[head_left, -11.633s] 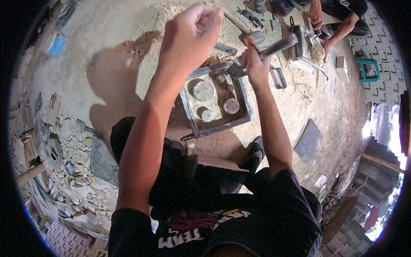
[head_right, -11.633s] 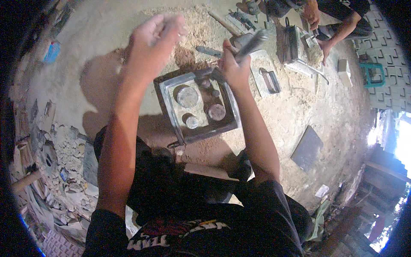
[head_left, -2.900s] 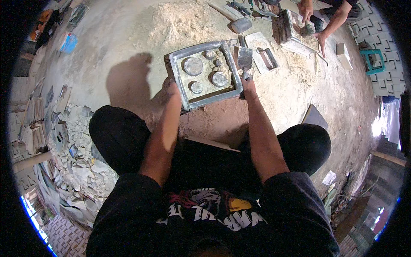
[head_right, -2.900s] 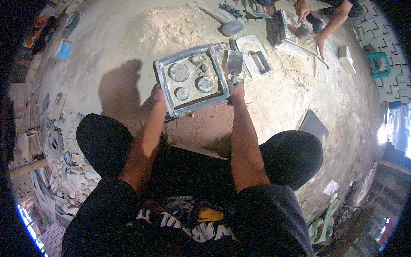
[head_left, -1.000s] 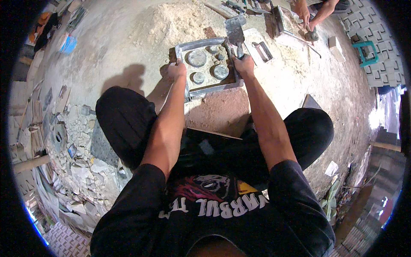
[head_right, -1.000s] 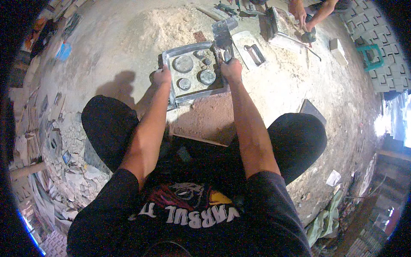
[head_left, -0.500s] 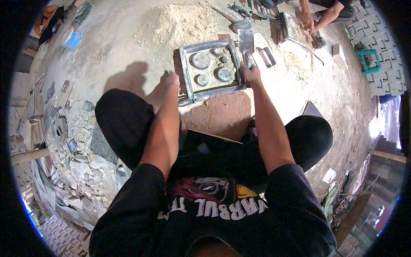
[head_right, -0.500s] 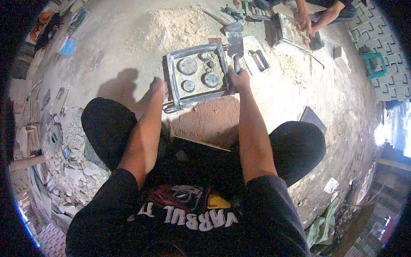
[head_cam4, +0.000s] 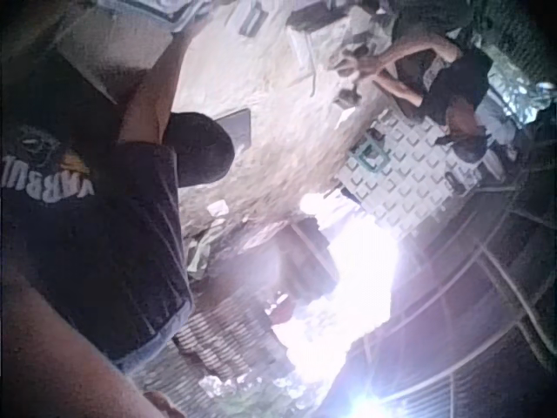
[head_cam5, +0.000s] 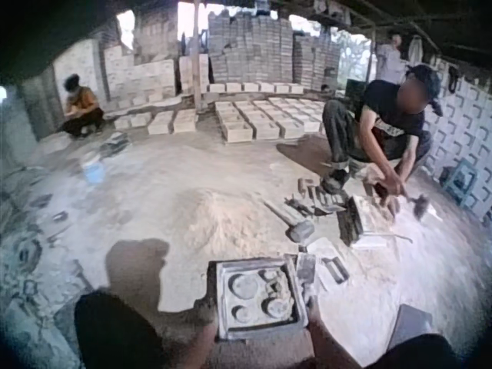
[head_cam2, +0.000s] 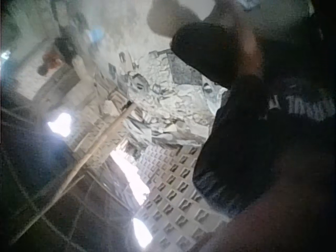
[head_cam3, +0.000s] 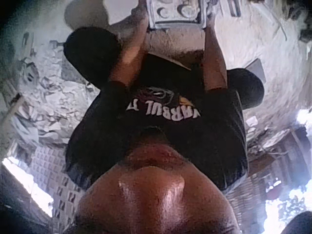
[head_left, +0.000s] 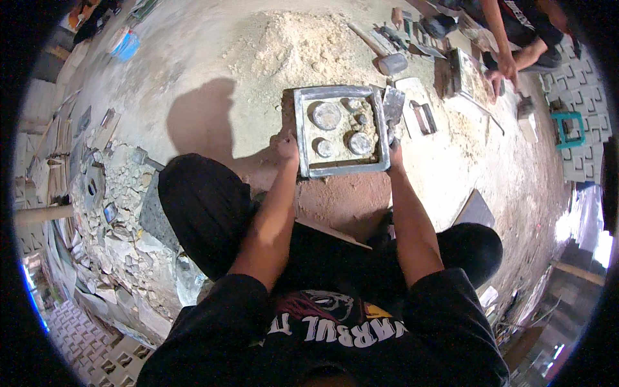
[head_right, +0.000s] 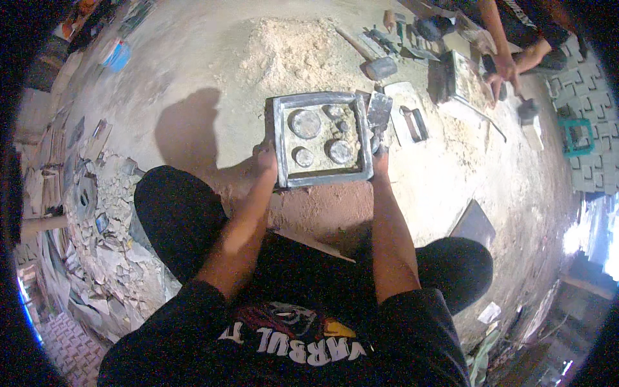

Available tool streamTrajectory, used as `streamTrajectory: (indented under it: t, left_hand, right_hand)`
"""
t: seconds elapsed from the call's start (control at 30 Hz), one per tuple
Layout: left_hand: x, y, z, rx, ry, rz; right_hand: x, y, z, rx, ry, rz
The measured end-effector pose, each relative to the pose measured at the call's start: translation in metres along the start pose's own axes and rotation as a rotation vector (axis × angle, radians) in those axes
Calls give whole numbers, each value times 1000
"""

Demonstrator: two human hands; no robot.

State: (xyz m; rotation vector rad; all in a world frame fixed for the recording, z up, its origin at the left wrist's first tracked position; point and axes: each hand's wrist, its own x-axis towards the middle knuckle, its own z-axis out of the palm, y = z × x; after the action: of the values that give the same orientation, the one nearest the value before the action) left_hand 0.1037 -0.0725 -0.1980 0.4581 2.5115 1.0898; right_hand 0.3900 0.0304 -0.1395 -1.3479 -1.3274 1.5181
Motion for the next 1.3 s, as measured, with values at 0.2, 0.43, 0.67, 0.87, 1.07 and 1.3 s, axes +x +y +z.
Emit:
streamTrajectory:
  t: [0.2,0.43,0.67,0.87,1.07,1.3]
  left_hand:
    - [17,-54,23,-154,-139,-55]
    - [30,-112,13,-429,-326,-30]
    - [48,-45,-112,-509,-377,-600]
    - [31,-43,-222,-474,253,-630]
    - [-18,-55,-187,-882,151,-800]
    - [44,-26,-174,-986,193,-722]
  right_hand:
    - [15,18,6,131,-128,-21]
    - [-20,20,17,-76,-70,83]
    - [-55,-8,113,-70,37,-56]
    - [-90,21,256,458,13,200]
    - [-93,32,376,42,84,199]
    - [-78,33,400,-114,-64,3]
